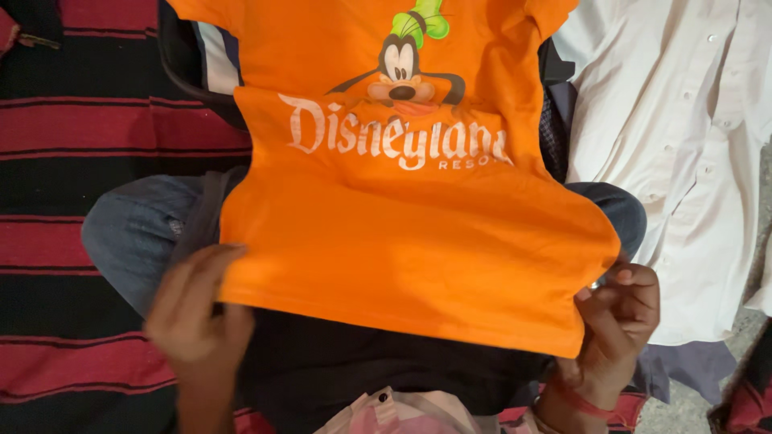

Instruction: The person folds an orange Disneyland Resort t-shirt and places it aside. Then, the person picks up a red sleeveless top, unfolds it, and folds it neatly on their lap.

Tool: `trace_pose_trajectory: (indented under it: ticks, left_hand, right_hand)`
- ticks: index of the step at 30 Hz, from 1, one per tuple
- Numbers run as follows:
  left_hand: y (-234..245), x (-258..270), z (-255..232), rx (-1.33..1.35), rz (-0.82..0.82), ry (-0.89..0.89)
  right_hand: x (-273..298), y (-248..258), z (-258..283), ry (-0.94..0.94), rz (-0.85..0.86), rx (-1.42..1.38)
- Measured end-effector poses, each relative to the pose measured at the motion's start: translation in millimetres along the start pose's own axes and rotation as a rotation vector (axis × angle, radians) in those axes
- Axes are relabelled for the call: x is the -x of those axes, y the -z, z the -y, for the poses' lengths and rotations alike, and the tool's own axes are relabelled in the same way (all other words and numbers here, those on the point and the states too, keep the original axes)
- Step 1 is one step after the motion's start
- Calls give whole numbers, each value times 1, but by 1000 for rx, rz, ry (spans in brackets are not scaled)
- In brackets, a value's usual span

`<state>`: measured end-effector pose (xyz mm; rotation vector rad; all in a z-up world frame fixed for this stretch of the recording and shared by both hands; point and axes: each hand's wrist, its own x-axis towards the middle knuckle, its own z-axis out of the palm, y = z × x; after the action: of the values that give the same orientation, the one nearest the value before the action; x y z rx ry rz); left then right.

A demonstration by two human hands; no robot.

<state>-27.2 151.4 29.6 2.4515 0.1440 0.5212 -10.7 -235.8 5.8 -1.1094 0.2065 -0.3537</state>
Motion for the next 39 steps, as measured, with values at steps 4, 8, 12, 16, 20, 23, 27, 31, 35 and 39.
trace_pose_trajectory:
  ticks: [4,8,12,16,20,23,27,31,35,39]
  left_hand:
    - [51,-6,24,228,192,-109]
    - [66,-6,44,158,363,102]
    - [75,-8,68,-39,456,256]
    - [67,-13,72,-176,578,267]
    - [65,-19,36,18,636,54]
    - [39,-41,0,306,736,-207]
    - [-47,-60,-49,625,1018,-290]
    - [-127,-38,-97,803,1007,-370]
    - [-163,12,-130,402,1286,-460]
    - [-165,32,-146,365,1177,-454]
  right_hand:
    - [-13,4,22,99,10,188]
    - [-20,24,53,88,102,361]
    - [-42,50,71,-251,416,820]
    - [-51,83,82,-652,818,1217]
    - [-62,74,80,-570,966,1172]
    - [-82,41,75,-395,922,1140]
    - [-128,4,78,-326,910,1043]
    - [-198,-18,51,-117,647,824]
    - [-280,-19,-3,-384,462,533]
    - [-323,2,-62,-523,377,559]
